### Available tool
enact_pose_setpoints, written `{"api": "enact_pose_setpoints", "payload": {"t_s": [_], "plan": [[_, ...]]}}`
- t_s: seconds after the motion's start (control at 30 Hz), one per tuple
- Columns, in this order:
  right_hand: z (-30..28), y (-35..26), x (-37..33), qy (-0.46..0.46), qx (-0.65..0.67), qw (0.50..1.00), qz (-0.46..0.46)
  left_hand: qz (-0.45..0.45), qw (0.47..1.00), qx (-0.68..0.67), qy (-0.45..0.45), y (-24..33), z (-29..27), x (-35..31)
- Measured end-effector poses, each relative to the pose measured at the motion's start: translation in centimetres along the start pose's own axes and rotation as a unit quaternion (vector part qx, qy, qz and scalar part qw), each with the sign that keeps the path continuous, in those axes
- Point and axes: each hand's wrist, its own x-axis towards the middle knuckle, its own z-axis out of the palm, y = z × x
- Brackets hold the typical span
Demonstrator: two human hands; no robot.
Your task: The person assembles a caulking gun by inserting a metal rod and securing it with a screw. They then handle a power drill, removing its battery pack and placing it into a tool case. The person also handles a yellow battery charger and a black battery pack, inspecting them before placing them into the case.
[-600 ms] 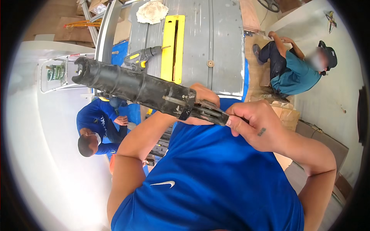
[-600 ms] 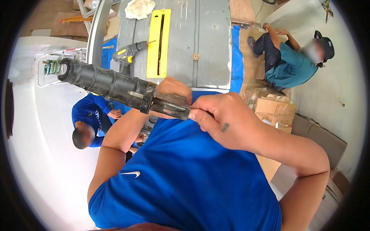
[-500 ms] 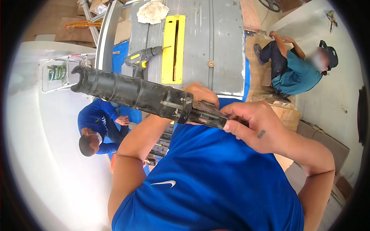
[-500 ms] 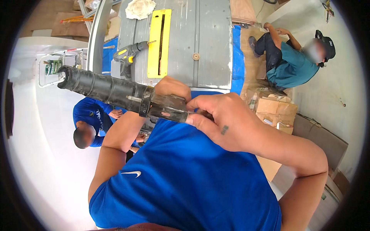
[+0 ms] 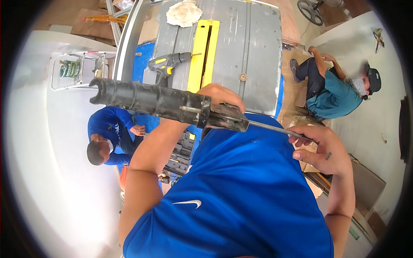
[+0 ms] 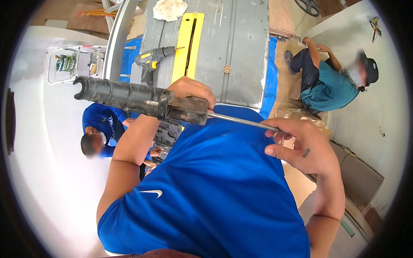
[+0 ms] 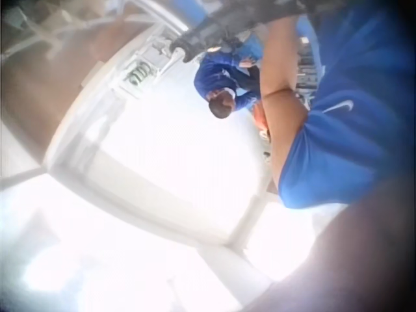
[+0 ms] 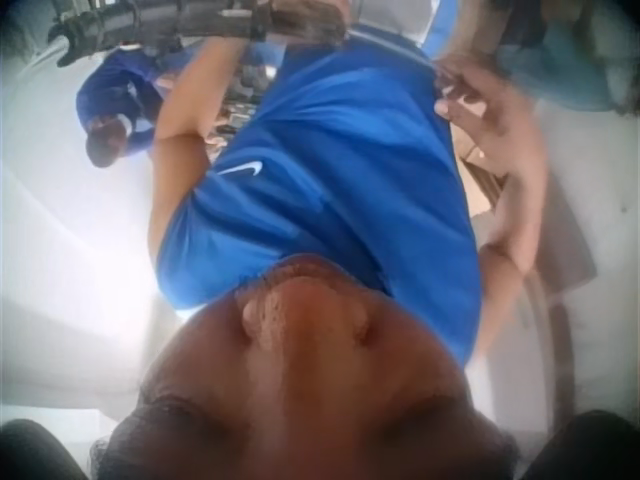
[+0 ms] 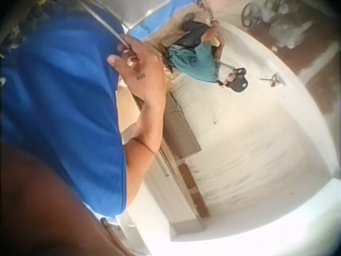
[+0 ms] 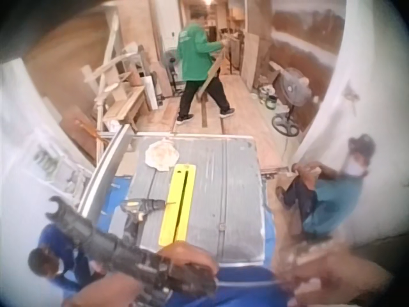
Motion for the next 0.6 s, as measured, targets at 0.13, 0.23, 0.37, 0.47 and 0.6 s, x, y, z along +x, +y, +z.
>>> {"api": "enact_pose_setpoints", "payload": {"t_s": [0.13,0.23,0.37,0.47,0.6], "plan": [[1.2,1.5,0.1,0.101,0.035,0.992,-0.061,-0.032,0.999,0.021,-0.006,0.4,-0.5,0.4],[1.2,2.0,0.5,0.14,0.001,0.988,-0.069,-0.043,0.998,0.051,-0.014,0.8,-0.4,0.7],[1.4,2.4,0.9,0.163,-0.065,0.982,-0.068,-0.051,0.997,0.058,0.0,1.1,0.2,0.6],[2.4,2.2,1.4,0.163,-0.077,0.98,-0.083,-0.074,0.997,-0.018,0.032,0.5,1.2,0.1],[4.7,0.2,3.0,0.138,-0.085,0.978,-0.13,-0.116,0.986,0.114,-0.046,0.7,3.3,1.8]]}}
